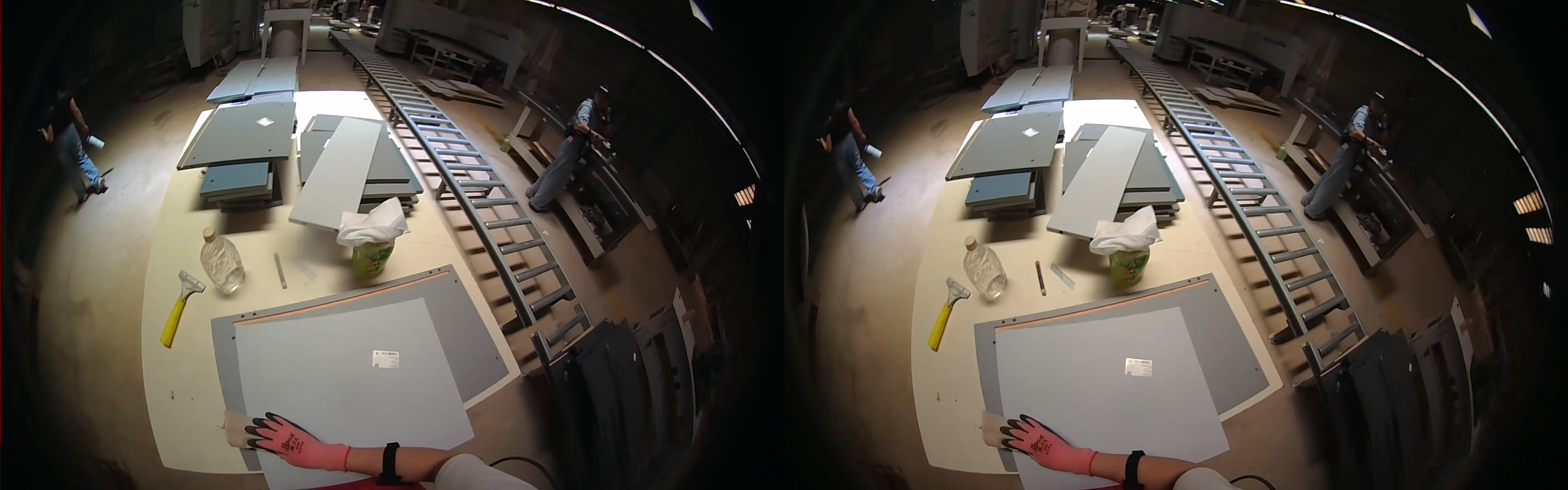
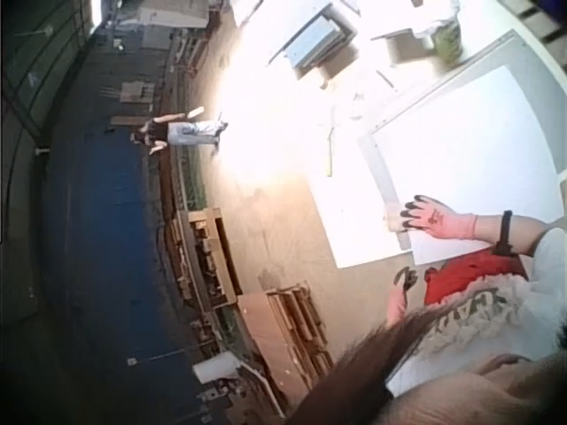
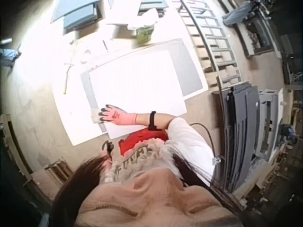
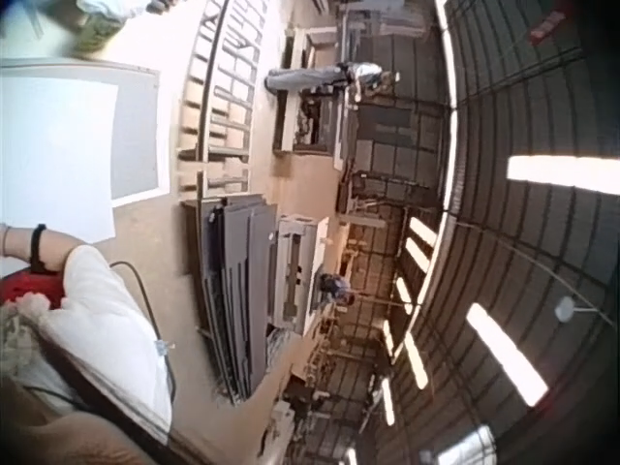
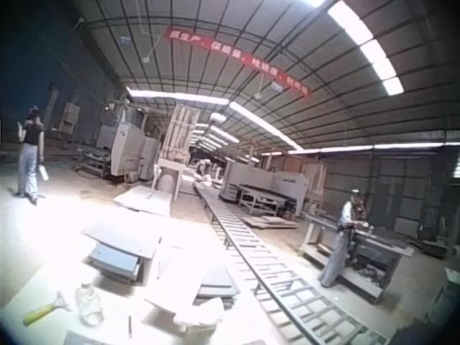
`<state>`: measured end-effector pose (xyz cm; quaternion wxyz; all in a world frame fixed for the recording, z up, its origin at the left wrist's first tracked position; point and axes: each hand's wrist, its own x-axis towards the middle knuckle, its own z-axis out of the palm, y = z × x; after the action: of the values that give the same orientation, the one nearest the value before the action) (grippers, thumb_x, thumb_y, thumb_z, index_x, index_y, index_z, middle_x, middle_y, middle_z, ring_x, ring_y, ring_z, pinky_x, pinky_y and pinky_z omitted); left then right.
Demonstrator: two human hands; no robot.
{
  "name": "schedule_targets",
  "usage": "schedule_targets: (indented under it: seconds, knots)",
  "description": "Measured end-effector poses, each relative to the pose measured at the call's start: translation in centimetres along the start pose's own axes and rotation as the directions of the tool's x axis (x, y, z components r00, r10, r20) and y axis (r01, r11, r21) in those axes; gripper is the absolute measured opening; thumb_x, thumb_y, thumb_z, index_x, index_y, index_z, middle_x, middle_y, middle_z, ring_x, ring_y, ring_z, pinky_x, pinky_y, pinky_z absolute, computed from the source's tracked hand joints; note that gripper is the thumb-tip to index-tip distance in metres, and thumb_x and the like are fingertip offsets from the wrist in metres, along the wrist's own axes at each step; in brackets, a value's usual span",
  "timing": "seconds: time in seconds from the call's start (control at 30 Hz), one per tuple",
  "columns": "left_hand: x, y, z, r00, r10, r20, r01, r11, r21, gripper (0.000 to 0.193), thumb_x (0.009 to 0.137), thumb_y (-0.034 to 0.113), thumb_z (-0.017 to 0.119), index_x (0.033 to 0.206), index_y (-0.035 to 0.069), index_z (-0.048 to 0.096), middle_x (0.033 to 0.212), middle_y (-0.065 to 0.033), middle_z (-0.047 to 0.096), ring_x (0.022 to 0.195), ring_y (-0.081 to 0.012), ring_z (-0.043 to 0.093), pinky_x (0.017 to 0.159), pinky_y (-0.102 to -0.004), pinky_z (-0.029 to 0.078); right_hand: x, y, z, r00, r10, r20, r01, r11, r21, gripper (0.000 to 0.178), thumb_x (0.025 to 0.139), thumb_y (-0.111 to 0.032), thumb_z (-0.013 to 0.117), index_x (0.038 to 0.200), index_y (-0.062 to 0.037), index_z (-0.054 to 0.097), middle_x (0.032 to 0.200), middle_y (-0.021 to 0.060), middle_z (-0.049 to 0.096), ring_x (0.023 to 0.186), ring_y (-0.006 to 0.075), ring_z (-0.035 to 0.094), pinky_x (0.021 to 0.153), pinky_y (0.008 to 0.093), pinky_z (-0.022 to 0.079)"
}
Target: Scraping tape and residue off manufactured panels and wiping them clean with a cloth and cleaning solution.
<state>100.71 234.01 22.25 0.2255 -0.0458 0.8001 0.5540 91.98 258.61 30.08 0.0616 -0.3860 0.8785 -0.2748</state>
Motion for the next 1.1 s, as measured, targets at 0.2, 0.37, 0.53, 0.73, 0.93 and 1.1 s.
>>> schedule_targets:
  seconds: [0.2,0.37,0.53,0.73,0.93,1.1]
  knots:
    - [-0.9,13.8,-1.8,0.972,-0.04,-0.232,-0.015,0.973,-0.229,0.033,0.091,0.02,0.053,0.112,-0.006,0.057,0.096,-0.0147,0.063,0.088,-0.0206,0.061,0.083,-0.0306,0.047,-11.5,12.9,-7.7,0.697,0.6,-0.393,-0.713,0.641,-0.285,0.045,0.084,-0.021,0.053,0.126,-0.0087,0.046,0.131,0.0132,0.044,0.127,0.0303,0.036,0.108,0.0461,0.022]
    - [0.1,16.5,-1.3,0.946,0.049,-0.32,-0.123,0.969,-0.214,0.029,0.09,0.015,0.054,0.111,-0.005,0.058,0.095,-0.0129,0.064,0.083,-0.0205,0.062,0.078,-0.0318,0.05,-37.7,17.4,-10.1,-0.395,0.653,-0.646,-0.899,-0.132,0.417,0.05,0.079,-0.017,0.053,0.127,-0.0107,0.046,0.134,0.0125,0.043,0.125,0.0282,0.038,0.106,0.0431,0.024]
    - [5.4,13.8,2.3,0.822,0.472,-0.318,-0.301,0.835,0.462,0.045,0.08,0.004,0.057,0.124,-0.003,0.046,0.128,-0.0215,0.045,0.12,-0.0375,0.04,0.102,-0.0417,0.033,-39.9,6.3,-12.0,-0.297,0.542,-0.786,-0.854,0.216,0.472,0.043,0.078,-0.002,0.051,0.12,0.001,0.048,0.128,0.0208,0.046,0.12,0.0383,0.039,0.106,0.045,0.027]
    - [6.5,13.2,6.0,0.917,0.368,-0.154,-0.124,0.628,0.768,0.059,0.084,0.026,0.055,0.134,0.0,0.036,0.142,-0.0251,0.025,0.131,-0.04,0.024,0.11,-0.0507,0.012,-24.4,-2.1,-5.1,0.714,0.674,-0.191,-0.699,0.7,-0.148,0.048,0.074,-0.019,0.063,0.119,-0.0078,0.051,0.121,0.0165,0.048,0.119,0.0365,0.039,0.107,0.0511,0.023]
    - [5.5,12.9,4.9,0.928,0.337,-0.157,-0.122,0.675,0.728,0.059,0.085,0.027,0.055,0.134,0.001,0.037,0.142,-0.0255,0.025,0.131,-0.0409,0.024,0.11,-0.0505,0.013,-18.0,5.8,-6.7,0.675,0.681,-0.285,-0.738,0.624,-0.256,0.05,0.078,-0.024,0.061,0.122,-0.0045,0.049,0.122,0.0186,0.046,0.119,0.0361,0.039,0.107,0.049,0.022]
    - [6.0,9.9,5.1,0.871,0.372,-0.321,-0.171,0.842,0.511,0.054,0.086,0.02,0.055,0.133,0.0,0.037,0.139,-0.0271,0.029,0.128,-0.0462,0.026,0.109,-0.0495,0.019,-10.7,10.8,-7.0,0.671,0.61,-0.422,-0.735,0.621,-0.272,0.046,0.082,-0.021,0.056,0.123,-0.0026,0.048,0.123,0.0152,0.049,0.122,0.0327,0.038,0.109,0.0484,0.019]
